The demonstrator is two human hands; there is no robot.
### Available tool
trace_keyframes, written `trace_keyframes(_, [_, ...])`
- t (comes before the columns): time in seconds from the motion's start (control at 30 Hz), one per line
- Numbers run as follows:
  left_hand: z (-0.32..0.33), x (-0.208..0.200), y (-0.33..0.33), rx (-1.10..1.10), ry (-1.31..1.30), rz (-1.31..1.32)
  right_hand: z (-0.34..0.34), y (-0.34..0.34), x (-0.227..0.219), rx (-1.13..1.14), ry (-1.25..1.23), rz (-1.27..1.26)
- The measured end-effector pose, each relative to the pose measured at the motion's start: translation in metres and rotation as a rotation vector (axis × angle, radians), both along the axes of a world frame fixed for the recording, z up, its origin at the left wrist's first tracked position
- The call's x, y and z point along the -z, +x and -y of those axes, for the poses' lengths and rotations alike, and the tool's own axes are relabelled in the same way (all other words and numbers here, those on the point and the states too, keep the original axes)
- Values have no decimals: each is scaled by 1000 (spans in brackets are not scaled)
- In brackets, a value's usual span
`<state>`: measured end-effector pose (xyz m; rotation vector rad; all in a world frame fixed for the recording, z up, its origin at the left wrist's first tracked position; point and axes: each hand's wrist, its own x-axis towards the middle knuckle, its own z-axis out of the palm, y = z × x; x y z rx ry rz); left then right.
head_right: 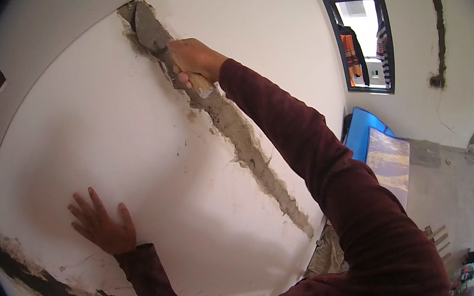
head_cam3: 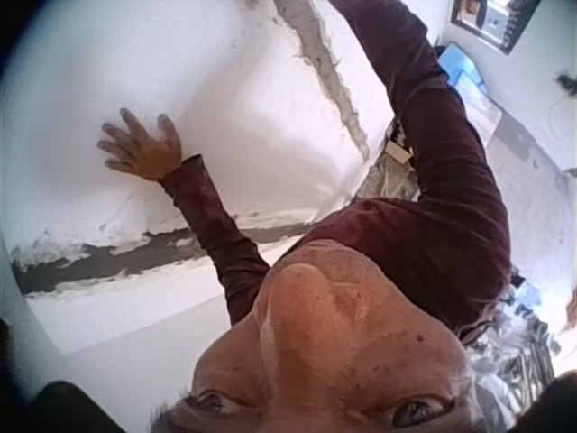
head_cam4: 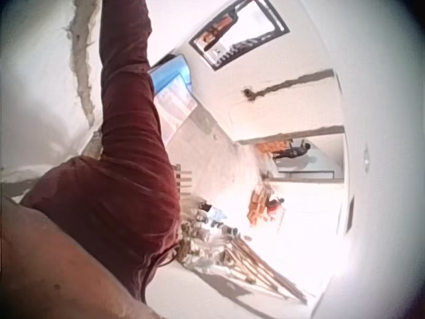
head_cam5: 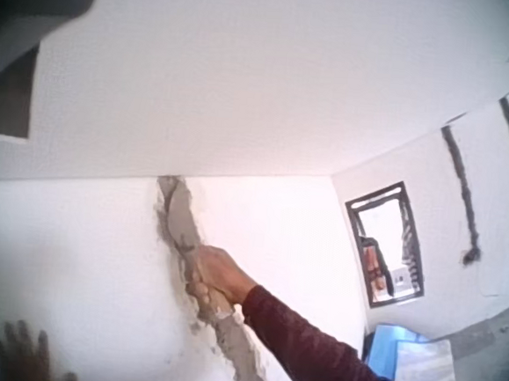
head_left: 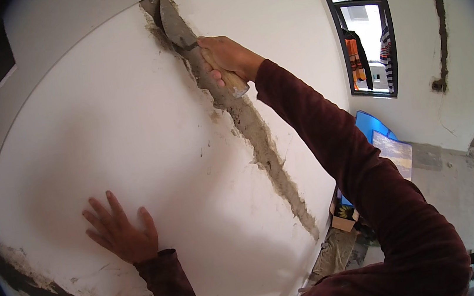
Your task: The person repairs a vertical crack in a wall by first brushing out debris with a brush and then filling and smoothing the area with wet compound using a trowel.
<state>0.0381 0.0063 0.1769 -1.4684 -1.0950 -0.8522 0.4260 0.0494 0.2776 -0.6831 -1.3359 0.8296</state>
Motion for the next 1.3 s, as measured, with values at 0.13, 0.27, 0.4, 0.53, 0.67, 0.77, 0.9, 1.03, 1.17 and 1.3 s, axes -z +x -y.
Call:
trace_keyframes(0.13, [0, 0, 0, 23, 18, -6, 3, 3, -10, -35, -16, -11])
trace_keyframes(0.27, [0, -1, 3, 45, 29, -6, -3, 1, -13, -26, -33, -69])
trace_keyframes(0.4, [1, 0, 1, 63, 29, 1, -6, -5, -23, -36, -67, -132])
trace_keyframes(0.53, [2, 0, -5, 66, 17, 28, 0, -13, -17, -57, -71, -121])
trace_keyframes(0.67, [6, -1, -6, 51, 15, 23, -1, -22, 2, -60, -76, -66])
trace_keyframes(0.77, [0, -6, -1, 108, 79, -2, 6, -23, -9, -23, -42, -111])
trace_keyframes(0.9, [-27, 7, 12, 213, 126, -8, 38, -3, 39, 82, -16, 21])
trace_keyframes(1.03, [4, -6, -58, 142, 153, -201, 68, -52, 167, -5, -219, 51])
trace_keyframes(1.17, [39, 88, -9, 621, -116, 155, 181, -4, 336, 114, -690, 99])
trace_keyframes(1.3, [110, 279, 14, 639, -841, 577, 265, -16, 500, 95, -1163, 358])
